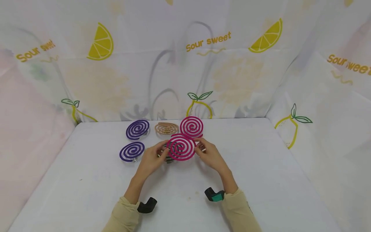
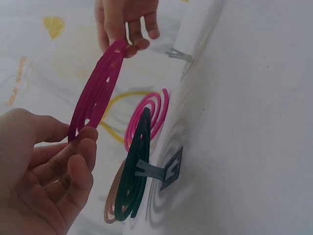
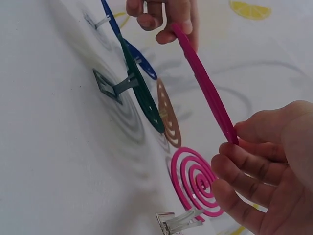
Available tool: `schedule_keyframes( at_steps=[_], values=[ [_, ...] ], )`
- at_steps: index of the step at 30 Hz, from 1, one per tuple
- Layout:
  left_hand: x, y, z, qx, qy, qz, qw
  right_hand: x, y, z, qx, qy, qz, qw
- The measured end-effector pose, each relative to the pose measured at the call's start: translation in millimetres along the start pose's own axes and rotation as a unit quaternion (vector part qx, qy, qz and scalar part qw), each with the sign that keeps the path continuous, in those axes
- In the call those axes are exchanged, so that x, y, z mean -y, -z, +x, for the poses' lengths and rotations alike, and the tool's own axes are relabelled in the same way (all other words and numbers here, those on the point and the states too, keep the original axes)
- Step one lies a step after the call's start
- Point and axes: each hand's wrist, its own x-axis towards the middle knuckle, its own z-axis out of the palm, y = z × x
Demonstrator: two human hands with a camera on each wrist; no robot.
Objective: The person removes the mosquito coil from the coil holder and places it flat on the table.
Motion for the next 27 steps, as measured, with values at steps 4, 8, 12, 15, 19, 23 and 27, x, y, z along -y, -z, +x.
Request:
schedule_keyframes(
  at_steps=[4,8,12,15,19,23,27],
  values=[
    [2.6,6.0,-1.9,-0.002,-0.007,-0.001,1.0000,2,-5,-0.2,0.000,0.013,-0.007,0.9999],
    [4.5,12.7,-4.9,-0.010,-0.017,0.013,0.9997,6,-10,-0.2,0.002,0.024,-0.016,0.9996],
    [7.8,19.9,-9.1,-0.011,-0.013,0.028,0.9995,10,-16,0.3,0.009,0.031,-0.016,0.9993],
    [11.7,24.9,-12.2,-0.010,-0.006,0.035,0.9993,11,-20,1.2,0.016,0.039,-0.015,0.9990],
    [17.4,30.6,-15.4,-0.002,0.004,0.025,0.9997,13,-26,1.9,0.029,0.040,-0.013,0.9987],
    [21.6,36.8,-17.8,0.009,0.003,0.024,0.9997,17,-29,1.6,0.038,0.043,-0.010,0.9983],
    [25.5,44.2,-20.0,0.019,0.002,0.037,0.9991,19,-34,2.1,0.042,0.057,-0.010,0.9975]
  ],
)
